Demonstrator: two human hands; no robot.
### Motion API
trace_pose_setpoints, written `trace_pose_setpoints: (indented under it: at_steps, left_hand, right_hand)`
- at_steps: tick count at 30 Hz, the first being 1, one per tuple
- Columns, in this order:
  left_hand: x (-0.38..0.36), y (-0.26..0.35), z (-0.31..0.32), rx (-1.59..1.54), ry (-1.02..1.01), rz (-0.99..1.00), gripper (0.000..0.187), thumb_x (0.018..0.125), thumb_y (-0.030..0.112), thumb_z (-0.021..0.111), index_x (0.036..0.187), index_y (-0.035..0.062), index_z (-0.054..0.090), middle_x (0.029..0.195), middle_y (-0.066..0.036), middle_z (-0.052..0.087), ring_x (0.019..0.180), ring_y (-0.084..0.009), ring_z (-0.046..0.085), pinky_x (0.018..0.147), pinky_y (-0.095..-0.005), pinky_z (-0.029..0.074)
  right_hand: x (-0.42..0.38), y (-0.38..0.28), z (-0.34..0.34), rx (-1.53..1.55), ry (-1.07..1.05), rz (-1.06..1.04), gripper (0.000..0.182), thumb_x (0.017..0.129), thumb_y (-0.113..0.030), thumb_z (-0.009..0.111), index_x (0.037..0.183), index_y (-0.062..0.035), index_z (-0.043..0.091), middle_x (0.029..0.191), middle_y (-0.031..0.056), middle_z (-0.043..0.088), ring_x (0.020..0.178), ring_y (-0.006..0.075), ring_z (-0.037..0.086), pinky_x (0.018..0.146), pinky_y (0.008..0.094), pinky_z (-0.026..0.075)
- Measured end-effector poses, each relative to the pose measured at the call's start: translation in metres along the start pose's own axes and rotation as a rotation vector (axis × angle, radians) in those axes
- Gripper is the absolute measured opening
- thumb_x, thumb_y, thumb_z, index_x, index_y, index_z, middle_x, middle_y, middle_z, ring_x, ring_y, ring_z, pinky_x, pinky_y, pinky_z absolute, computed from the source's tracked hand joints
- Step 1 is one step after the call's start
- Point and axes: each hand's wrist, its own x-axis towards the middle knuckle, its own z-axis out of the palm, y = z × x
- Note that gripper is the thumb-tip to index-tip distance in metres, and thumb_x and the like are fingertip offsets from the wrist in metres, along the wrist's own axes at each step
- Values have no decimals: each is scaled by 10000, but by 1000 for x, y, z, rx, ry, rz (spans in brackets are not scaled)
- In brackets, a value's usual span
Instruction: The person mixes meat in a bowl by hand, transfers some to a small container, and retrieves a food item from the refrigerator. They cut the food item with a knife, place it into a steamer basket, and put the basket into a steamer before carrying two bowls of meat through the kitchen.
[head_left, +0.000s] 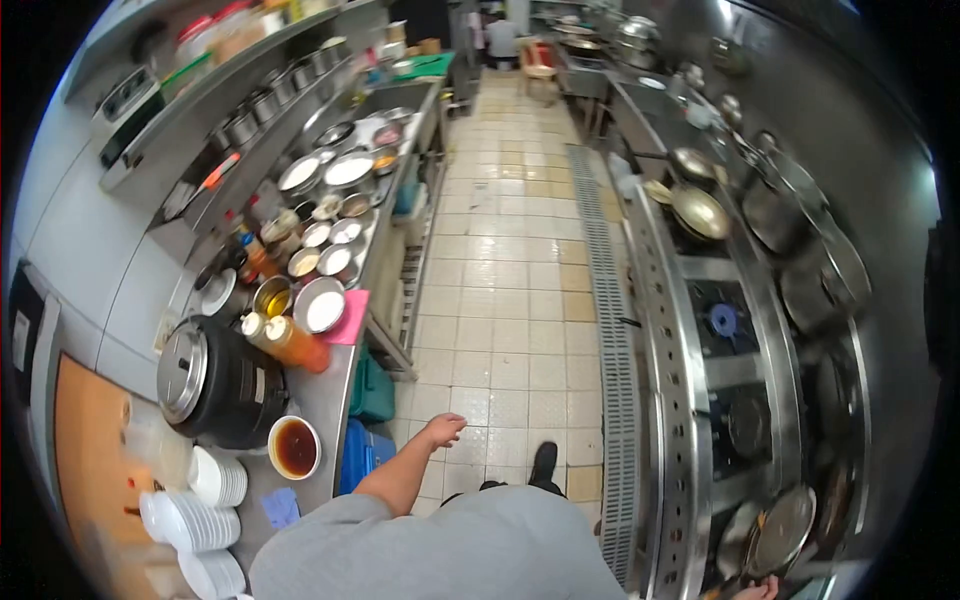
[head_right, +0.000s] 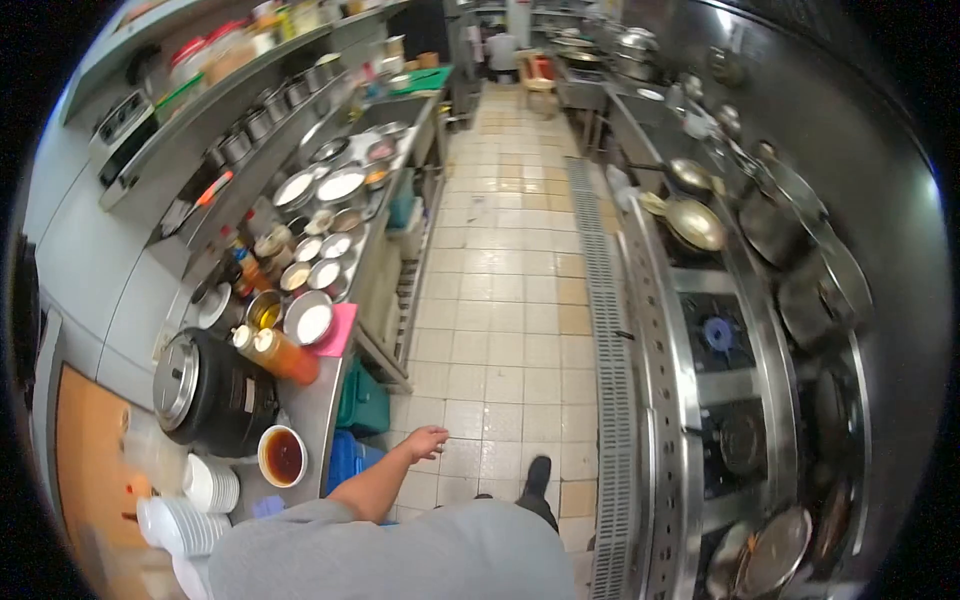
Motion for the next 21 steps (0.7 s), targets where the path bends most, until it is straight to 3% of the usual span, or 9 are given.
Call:
trace_pose_setpoints:
  at_steps: [5,7,9,10,14,17,18,19,21]
  left_hand:
    - [42,45,-34,81,32,9,476,925,385,673,1306,102,633,1131,-110,695,1001,-242,666,837,-407,548]
    - [73,28,-66,622,66,277,456,912,395,650,1239,77,678,1189,-188,696,1068,-310,676,905,-403,546]
    - [89,13,-97,896,148,310,463,910,411,597,1191,59,703,1240,-228,669,1140,-365,645,981,-407,515]
    - [117,-18,-120,1006,99,257,458,913,413,570,1168,60,713,1216,-218,679,1154,-366,638,1001,-416,503]
    - [96,-2,-178,1300,-3,39,428,924,404,520,1102,79,734,1155,-205,699,1146,-355,645,1000,-445,503]
    - [83,-14,-195,881,431,141,372,927,374,548,1100,94,723,1018,-203,717,994,-308,699,901,-422,550]
    - [94,-15,-202,323,414,-134,352,927,361,577,1124,102,710,1013,-179,709,940,-279,694,855,-418,557]
    - [112,-15,-206,-239,373,-383,339,926,349,606,1148,110,697,1009,-154,702,885,-249,690,809,-414,565]
    - [85,99,-169,-357,623,-371,333,916,327,656,1172,116,676,1035,-86,681,856,-204,662,757,-402,558]
  right_hand:
    - [63,-156,139,59,27,-195,393,1038,-280,504,798,-37,698,801,136,696,719,306,649,710,410,536]
    - [69,-218,211,646,-6,387,360,996,-312,567,862,-13,718,843,134,709,766,317,660,692,463,530]
    - [74,-181,334,667,-314,408,373,1016,-220,448,1247,10,629,1226,119,679,1079,247,639,901,361,493]
    - [71,-212,393,717,-402,469,392,1026,-280,422,1255,-31,619,1238,94,681,1075,211,636,835,344,490]
    - [11,-473,551,1048,-908,852,395,998,-404,482,1218,-98,599,1143,82,659,903,161,597,734,285,479]
    - [-75,-651,617,1007,-1555,357,386,1026,-429,502,1199,-101,610,1023,50,658,828,144,618,729,303,520]
    - [-104,-713,614,1058,-1465,-193,416,1022,-424,528,1210,-66,623,1043,55,669,840,187,640,752,330,534]
    - [-120,-755,603,1019,-1683,-317,406,1027,-373,543,1246,-41,625,1093,71,675,924,212,657,785,333,542]
    - [-153,-839,599,1045,-1844,-978,391,1001,-313,580,1280,-42,614,1060,140,697,958,262,677,804,369,540]
